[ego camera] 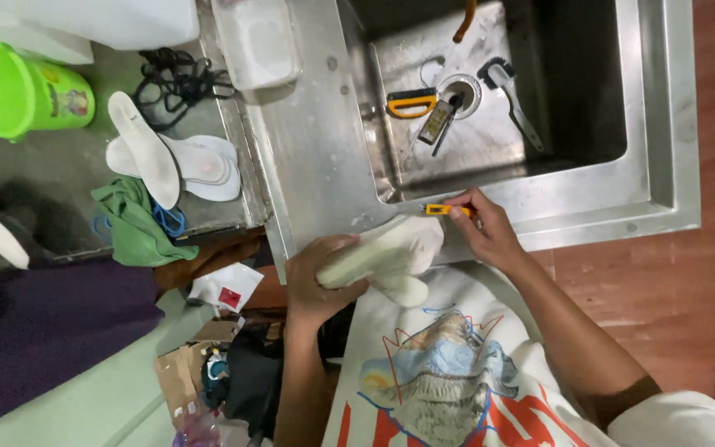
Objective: The person scrubs a white sneaker with a yellow-handled brush over a stainless steel sink. They rotate the shoe to clean the sole, sides, and upper, then rinse the brush under running water and continue scrubbing.
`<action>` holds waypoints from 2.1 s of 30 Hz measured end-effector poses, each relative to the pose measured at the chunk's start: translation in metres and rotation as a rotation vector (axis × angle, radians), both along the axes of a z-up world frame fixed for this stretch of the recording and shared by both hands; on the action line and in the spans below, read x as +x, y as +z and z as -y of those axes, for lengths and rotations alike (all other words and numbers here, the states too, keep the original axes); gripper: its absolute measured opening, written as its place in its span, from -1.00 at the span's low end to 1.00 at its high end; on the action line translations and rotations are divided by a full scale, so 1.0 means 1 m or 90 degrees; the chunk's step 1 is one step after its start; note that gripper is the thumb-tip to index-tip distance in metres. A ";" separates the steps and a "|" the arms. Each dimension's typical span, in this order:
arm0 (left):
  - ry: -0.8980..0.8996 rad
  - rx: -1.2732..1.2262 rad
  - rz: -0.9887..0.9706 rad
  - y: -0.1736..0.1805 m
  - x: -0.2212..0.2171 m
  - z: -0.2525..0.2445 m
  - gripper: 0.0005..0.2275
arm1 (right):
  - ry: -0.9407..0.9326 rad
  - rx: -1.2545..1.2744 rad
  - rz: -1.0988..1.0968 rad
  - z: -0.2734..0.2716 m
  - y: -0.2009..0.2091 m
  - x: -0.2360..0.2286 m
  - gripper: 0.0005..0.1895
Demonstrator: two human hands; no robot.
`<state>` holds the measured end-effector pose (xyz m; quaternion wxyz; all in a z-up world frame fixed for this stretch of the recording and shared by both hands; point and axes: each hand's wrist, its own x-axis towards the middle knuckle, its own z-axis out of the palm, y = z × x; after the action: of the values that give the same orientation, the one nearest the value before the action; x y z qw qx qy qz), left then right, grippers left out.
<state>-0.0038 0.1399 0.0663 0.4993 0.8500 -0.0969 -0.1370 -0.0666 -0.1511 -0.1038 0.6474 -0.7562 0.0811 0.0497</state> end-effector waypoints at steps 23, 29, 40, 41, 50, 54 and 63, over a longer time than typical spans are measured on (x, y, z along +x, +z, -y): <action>0.022 -0.002 0.086 -0.027 -0.054 0.011 -0.43 | 0.028 -0.150 0.139 -0.051 0.088 -0.033 -0.87; 0.000 0.000 0.053 -0.012 -0.053 0.010 -0.45 | -0.009 -0.096 0.111 -0.034 0.020 -0.037 -0.84; 0.025 0.031 0.207 -0.026 -0.057 0.014 -0.48 | 0.009 -0.044 0.132 -0.033 0.029 -0.041 -0.84; 0.035 0.021 0.207 -0.027 -0.059 0.013 -0.48 | 0.009 -0.035 0.137 -0.036 0.031 -0.044 -0.81; 0.051 -0.043 0.127 -0.033 -0.054 0.009 -0.49 | 0.020 -0.041 0.166 -0.030 0.030 -0.027 -0.80; 0.044 -0.039 0.126 -0.027 -0.048 0.014 -0.55 | -0.006 -0.023 0.155 -0.017 -0.003 -0.018 -0.88; 0.058 -0.018 0.094 -0.023 -0.047 0.016 -0.54 | -0.006 0.016 0.172 -0.025 -0.003 -0.021 -0.81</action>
<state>-0.0508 0.1238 0.0437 0.5087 0.8541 -0.0963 -0.0497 -0.0877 -0.1259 -0.1069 0.6622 -0.7474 -0.0039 -0.0546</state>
